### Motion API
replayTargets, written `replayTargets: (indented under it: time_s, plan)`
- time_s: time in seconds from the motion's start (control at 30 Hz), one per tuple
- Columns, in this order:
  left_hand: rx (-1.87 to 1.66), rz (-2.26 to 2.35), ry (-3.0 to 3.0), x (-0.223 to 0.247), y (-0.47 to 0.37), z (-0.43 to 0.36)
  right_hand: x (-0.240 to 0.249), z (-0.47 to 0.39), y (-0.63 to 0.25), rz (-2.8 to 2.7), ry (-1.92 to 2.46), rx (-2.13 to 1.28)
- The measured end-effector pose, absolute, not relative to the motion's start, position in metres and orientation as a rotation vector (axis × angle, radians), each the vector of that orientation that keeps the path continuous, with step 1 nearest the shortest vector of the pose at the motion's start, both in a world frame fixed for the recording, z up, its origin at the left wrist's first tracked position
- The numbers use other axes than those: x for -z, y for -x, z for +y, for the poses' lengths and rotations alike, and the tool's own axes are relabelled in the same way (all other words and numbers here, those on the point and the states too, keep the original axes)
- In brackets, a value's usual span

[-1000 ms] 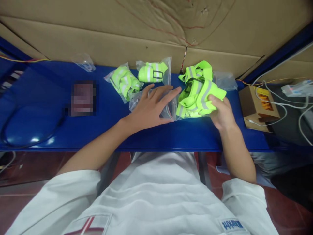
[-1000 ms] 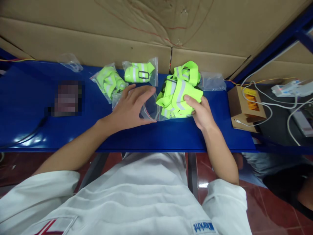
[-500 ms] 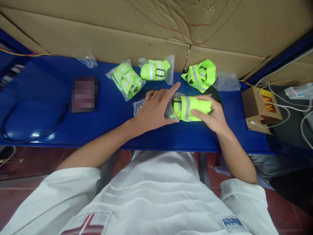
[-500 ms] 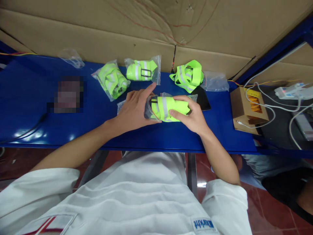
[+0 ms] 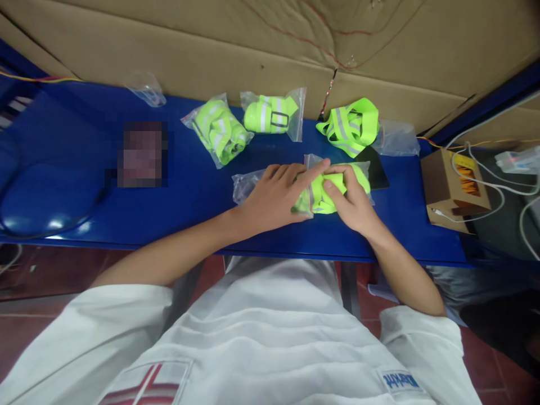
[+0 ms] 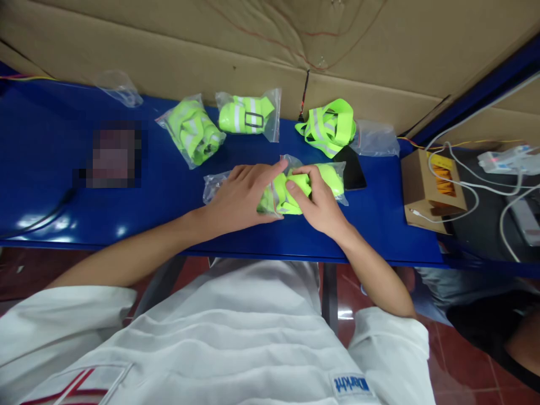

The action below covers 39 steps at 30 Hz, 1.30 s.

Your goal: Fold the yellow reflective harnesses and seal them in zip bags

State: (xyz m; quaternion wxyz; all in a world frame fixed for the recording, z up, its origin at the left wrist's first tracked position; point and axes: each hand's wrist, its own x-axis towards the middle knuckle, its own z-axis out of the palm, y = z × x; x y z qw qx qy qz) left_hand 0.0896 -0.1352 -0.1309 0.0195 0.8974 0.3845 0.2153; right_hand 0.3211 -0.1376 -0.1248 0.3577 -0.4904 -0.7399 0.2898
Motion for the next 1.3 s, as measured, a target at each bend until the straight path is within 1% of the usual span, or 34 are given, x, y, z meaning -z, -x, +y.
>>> replayTargets:
  time_s: [0.07,0.13,0.33,0.4,0.5,0.53,0.6,0.7,0.87,0.93,1.07,1.2,1.3]
  plan:
    - [-0.671,1.206,-2.862,0.132,-0.090,-0.136,0.124,-0.140,-0.318,-1.929,1.274,-0.651]
    - [-0.678,1.219,-2.925,0.133,-0.091,-0.138,0.121,-0.140,-0.315,-1.928,1.304,-0.630]
    - [-0.624,1.207,-3.017,0.134,-0.093,-0.143,0.115,-0.130,-0.296,-1.898,1.339,-0.831]
    - [-0.651,1.237,-2.950,0.134,-0.092,-0.142,0.114,-0.131,-0.290,-1.885,1.352,-0.835]
    - [-0.708,1.347,-2.776,0.130,-0.091,-0.136,0.111,-0.136,-0.290,-1.847,1.258,-0.888]
    - [-0.730,1.389,-2.723,0.128,-0.090,-0.134,0.109,-0.138,-0.294,-1.829,1.233,-0.878]
    - [-0.759,1.456,-2.663,0.125,-0.088,-0.130,0.105,-0.141,-0.303,-1.830,1.200,-0.753]
    - [-0.783,1.470,-2.678,0.125,-0.086,-0.128,0.105,-0.142,-0.312,-2.014,1.093,-0.568]
    - [-0.736,1.314,-2.823,0.131,-0.089,-0.133,0.127,-0.137,-0.299,-2.414,0.812,-0.740]
    - [-0.685,1.299,-2.828,0.131,-0.091,-0.136,0.135,-0.136,-0.292,-2.488,0.787,-0.750]
    - [-0.678,1.305,-2.735,0.119,-0.087,-0.141,0.135,-0.136,-0.292,-2.459,0.842,-0.687]
    - [-0.480,0.960,-2.533,0.090,-0.064,-0.135,0.123,-0.133,-0.304,-2.356,0.745,-0.787]
    - [-0.531,0.847,-2.276,0.080,-0.045,-0.116,0.116,-0.132,-0.307,-2.248,0.622,-0.860]
